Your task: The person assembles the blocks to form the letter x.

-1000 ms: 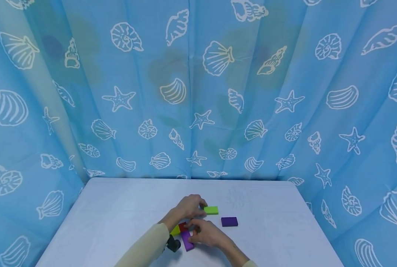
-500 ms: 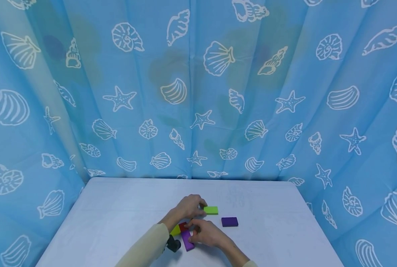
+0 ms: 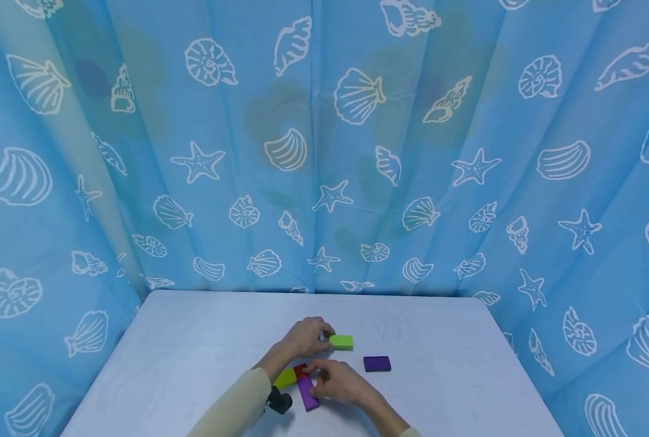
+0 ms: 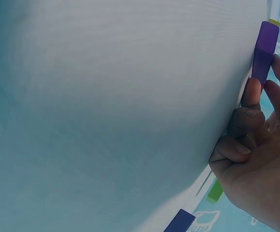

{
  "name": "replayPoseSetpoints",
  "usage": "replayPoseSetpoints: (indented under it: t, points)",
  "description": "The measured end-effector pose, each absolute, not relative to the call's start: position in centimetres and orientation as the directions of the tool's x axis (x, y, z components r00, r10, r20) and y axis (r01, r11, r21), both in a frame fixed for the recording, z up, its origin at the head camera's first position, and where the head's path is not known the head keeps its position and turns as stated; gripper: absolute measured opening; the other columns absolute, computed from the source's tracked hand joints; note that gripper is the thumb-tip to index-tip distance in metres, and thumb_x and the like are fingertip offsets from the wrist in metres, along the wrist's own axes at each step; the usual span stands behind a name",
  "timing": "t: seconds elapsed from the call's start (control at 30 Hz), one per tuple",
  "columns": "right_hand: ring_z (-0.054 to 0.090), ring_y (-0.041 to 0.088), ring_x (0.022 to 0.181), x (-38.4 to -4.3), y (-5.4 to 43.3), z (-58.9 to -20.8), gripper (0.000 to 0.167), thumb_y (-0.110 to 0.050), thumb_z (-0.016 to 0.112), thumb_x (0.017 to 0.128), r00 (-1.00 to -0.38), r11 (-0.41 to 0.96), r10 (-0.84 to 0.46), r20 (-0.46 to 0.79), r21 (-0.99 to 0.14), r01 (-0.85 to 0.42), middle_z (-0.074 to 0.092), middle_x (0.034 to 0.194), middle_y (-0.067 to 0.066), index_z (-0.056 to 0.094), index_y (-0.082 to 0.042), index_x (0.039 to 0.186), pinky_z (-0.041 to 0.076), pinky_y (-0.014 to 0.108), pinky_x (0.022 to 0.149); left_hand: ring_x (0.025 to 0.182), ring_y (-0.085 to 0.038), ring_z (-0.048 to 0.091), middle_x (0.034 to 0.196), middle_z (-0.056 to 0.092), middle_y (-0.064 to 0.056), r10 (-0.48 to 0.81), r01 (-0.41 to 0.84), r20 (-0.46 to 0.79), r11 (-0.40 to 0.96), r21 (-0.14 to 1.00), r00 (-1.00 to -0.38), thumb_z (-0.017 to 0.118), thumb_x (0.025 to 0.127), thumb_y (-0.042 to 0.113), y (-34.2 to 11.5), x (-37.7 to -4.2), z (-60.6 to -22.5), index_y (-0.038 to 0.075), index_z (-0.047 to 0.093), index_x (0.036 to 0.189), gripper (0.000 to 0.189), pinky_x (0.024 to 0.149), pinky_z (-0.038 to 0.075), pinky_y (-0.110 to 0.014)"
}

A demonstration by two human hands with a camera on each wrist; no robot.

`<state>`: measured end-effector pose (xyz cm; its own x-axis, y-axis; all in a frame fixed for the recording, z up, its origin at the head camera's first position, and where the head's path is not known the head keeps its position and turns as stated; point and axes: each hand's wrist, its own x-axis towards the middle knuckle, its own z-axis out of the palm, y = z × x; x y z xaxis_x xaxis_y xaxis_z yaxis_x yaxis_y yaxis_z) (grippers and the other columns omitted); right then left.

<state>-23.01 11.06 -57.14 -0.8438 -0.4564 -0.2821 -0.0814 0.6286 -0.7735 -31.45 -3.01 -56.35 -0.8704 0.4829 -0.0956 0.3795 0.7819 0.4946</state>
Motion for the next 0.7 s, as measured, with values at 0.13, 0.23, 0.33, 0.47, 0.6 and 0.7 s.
replayPoseSetpoints:
  t: [0.13,0.23,0.33,0.47,0.6,0.7]
  points:
    - [0.056,0.015,0.071,-23.0,11.1,-57.1,0.029,-0.02,0.078,0.087,-0.842,0.625,-0.461,-0.281,-0.776,-0.083,0.063,0.078,-0.002,0.069,-0.027,0.113,0.043,0.028,0.064,0.09,-0.007,0.058,0.102,0.066,0.008,0.486,0.39,-0.075,0.775,0.497,-0.871,0.078,0.087,0.029,-3.4,-31.4,-56.5,0.022,0.075,0.117,0.031,0.09,0.053,-0.032]
    - [0.057,0.016,0.072,-23.0,11.0,-57.0,0.03,-0.019,0.078,0.087,-0.842,0.627,-0.457,-0.285,-0.775,-0.078,0.064,0.078,-0.002,0.069,-0.026,0.114,0.043,0.029,0.066,0.091,-0.008,0.058,0.103,0.065,0.008,0.493,0.398,-0.064,0.766,0.505,-0.868,0.077,0.088,0.026,-3.9,-31.4,-56.6,0.022,0.074,0.118,0.031,0.09,0.053,-0.032]
    - [0.057,0.016,0.073,-22.9,10.9,-57.0,0.03,-0.019,0.078,0.087,-0.843,0.632,-0.451,-0.292,-0.772,-0.071,0.064,0.079,-0.001,0.069,-0.026,0.115,0.044,0.03,0.067,0.094,-0.009,0.058,0.106,0.065,0.006,0.487,0.393,-0.056,0.761,0.516,-0.871,0.076,0.09,0.022,-4.4,-31.2,-56.7,0.022,0.073,0.121,0.03,0.092,0.053,-0.033]
    - [0.057,0.016,0.073,-22.9,10.9,-56.9,0.03,-0.018,0.078,0.087,-0.844,0.636,-0.448,-0.295,-0.768,-0.069,0.063,0.079,-0.001,0.069,-0.027,0.114,0.044,0.03,0.067,0.096,-0.011,0.059,0.109,0.064,0.004,0.48,0.393,-0.038,0.759,0.519,-0.876,0.074,0.092,0.018,-5.0,-31.0,-56.7,0.021,0.072,0.121,0.03,0.094,0.053,-0.035]
    - [0.057,0.016,0.073,-22.8,10.9,-56.8,0.029,-0.019,0.078,0.087,-0.845,0.636,-0.447,-0.294,-0.769,-0.068,0.064,0.079,-0.001,0.069,-0.027,0.114,0.044,0.03,0.067,0.096,-0.012,0.059,0.11,0.065,0.003,0.474,0.391,-0.026,0.755,0.526,-0.88,0.072,0.093,0.014,-5.6,-30.7,-56.5,0.02,0.072,0.122,0.03,0.095,0.052,-0.037]
    - [0.056,0.017,0.073,-22.8,10.9,-56.8,0.029,-0.019,0.078,0.087,-0.846,0.635,-0.444,-0.296,-0.77,-0.064,0.064,0.079,-0.001,0.069,-0.027,0.114,0.043,0.03,0.067,0.096,-0.013,0.058,0.11,0.064,0.003,0.468,0.388,-0.017,0.752,0.533,-0.884,0.072,0.093,0.013,-6.0,-30.5,-56.6,0.019,0.072,0.122,0.029,0.095,0.053,-0.037]
